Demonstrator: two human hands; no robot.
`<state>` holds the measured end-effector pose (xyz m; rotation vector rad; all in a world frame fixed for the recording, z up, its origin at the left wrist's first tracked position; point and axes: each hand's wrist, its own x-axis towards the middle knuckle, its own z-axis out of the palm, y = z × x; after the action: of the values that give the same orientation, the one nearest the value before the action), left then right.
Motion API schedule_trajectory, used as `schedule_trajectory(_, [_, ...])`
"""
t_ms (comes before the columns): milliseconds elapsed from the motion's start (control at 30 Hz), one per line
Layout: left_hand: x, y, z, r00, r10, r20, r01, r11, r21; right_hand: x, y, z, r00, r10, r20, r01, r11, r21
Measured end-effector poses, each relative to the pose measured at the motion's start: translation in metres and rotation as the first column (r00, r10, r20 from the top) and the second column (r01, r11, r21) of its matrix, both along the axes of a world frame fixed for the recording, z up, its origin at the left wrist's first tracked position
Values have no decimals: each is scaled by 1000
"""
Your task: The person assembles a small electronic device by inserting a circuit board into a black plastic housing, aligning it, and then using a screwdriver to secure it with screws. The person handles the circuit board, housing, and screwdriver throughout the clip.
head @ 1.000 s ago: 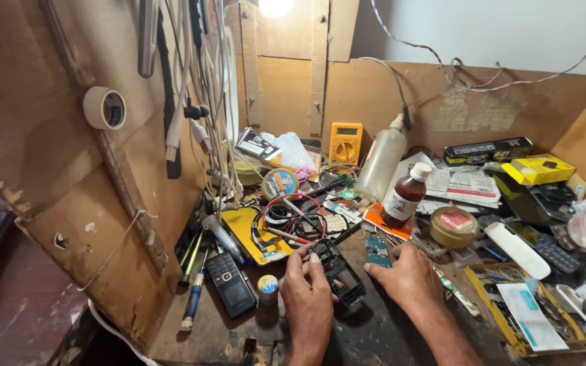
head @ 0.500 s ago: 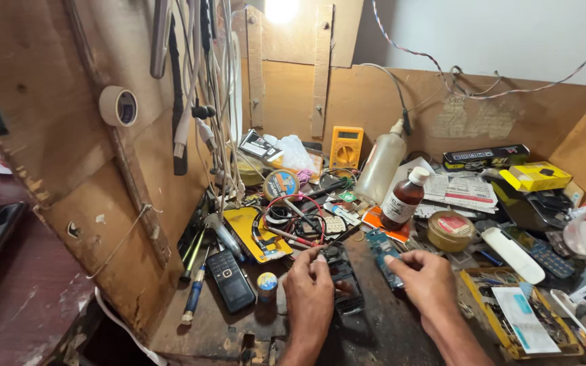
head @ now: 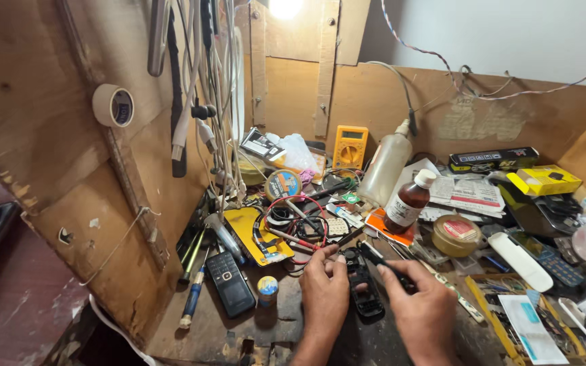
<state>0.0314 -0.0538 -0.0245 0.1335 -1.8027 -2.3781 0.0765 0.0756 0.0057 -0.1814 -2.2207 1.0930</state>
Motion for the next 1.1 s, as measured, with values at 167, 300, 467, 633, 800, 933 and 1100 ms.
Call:
schedule_trajectory(167, [-2, -2, -1, 993, 120, -16, -120, 962, -245, 5, -14, 4, 956, 140, -258, -64, 958, 281])
schedule_trajectory(300, [-3, -2, -1, 993, 115, -5, -113, 966, -234, 4, -14, 5, 965, 128, -230, -25, 914, 405])
schedule_trajectory(467, [-2, -2, -3, 998, 64, 16, -60, 983, -176, 7, -17, 5, 965, 178, -191, -68, 877, 476])
schedule_trajectory(633, [-8, -1, -15, 996, 86, 19, -82, 981, -174, 9, -17, 13, 956, 281, -80, -206, 843, 497])
schedule_trajectory(800, [-11, 0, -21, 981, 152, -125, -183, 934, -306, 8, -8, 17, 925, 378, -45, -310, 817, 486])
schedule_trajectory(933, [-8, -1, -14, 997, 72, 24, -66, 978, -196, 3, -4, 6, 930, 357, -85, -299, 871, 391])
schedule_trajectory(1100, [-5, 1, -5, 998, 63, 7, -61, 991, -121, -8, 21, -8, 969, 216, 119, -160, 917, -365])
